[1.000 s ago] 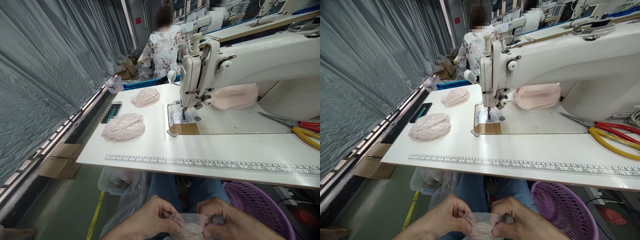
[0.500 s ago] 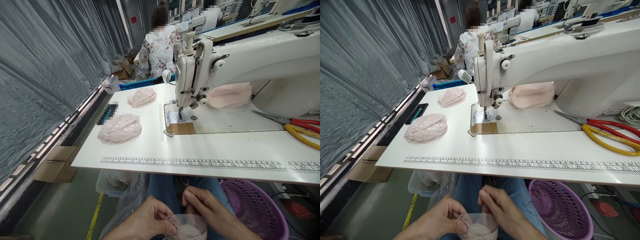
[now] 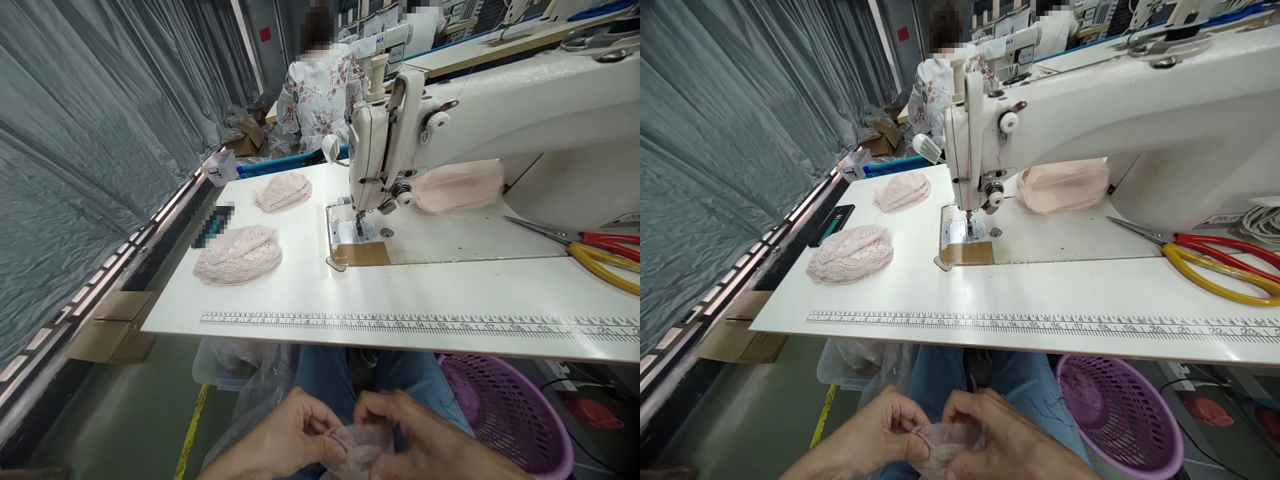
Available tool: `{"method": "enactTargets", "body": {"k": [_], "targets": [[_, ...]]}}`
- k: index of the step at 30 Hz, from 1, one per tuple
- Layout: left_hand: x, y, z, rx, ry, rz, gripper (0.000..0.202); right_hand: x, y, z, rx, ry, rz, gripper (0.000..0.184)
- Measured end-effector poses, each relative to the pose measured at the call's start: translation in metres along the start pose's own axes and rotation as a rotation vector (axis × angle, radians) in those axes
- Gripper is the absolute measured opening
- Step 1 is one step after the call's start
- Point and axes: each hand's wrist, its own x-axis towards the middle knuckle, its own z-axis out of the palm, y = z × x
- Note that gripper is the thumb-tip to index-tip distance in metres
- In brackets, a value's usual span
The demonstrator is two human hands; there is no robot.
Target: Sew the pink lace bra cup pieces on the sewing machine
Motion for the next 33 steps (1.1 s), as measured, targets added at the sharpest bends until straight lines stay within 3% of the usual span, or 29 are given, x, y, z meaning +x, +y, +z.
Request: {"method": "enactTargets", "body": {"k": [6, 11, 15, 19, 25, 33], "targets": [[0.001, -0.002, -0.002, 0.023, -0.004, -0.005, 0.03, 0.002, 0.007, 0.0, 0.09, 0.112, 0.008, 0.063], [0.0, -0.006, -0.007, 0.014, 0.009, -0.005, 0.032, -0.011, 0.006, -0.008, 0.131, -0.091, 0.061, 0.03], [-0.003, -0.008, -0.013, 0.001, 0.005, 0.018, 0.035, -0.008, 0.007, -0.006, 0.212, -0.135, 0.067, 0.014], [-0.006, -0.001, -0.015, 0.016, -0.034, 0.009, 0.036, -0.006, 0.004, -0.004, 0.245, -0.181, 0.032, 0.017], [0.001, 0.009, -0.005, 0.157, -0.13, -0.002, 0.038, -0.006, -0.009, -0.008, 0.171, -0.179, 0.016, 0.01], [0.001, 0.008, -0.003, 0.154, -0.085, -0.05, 0.041, -0.009, 0.012, -0.017, 0.193, -0.28, -0.015, 0.038]]}}
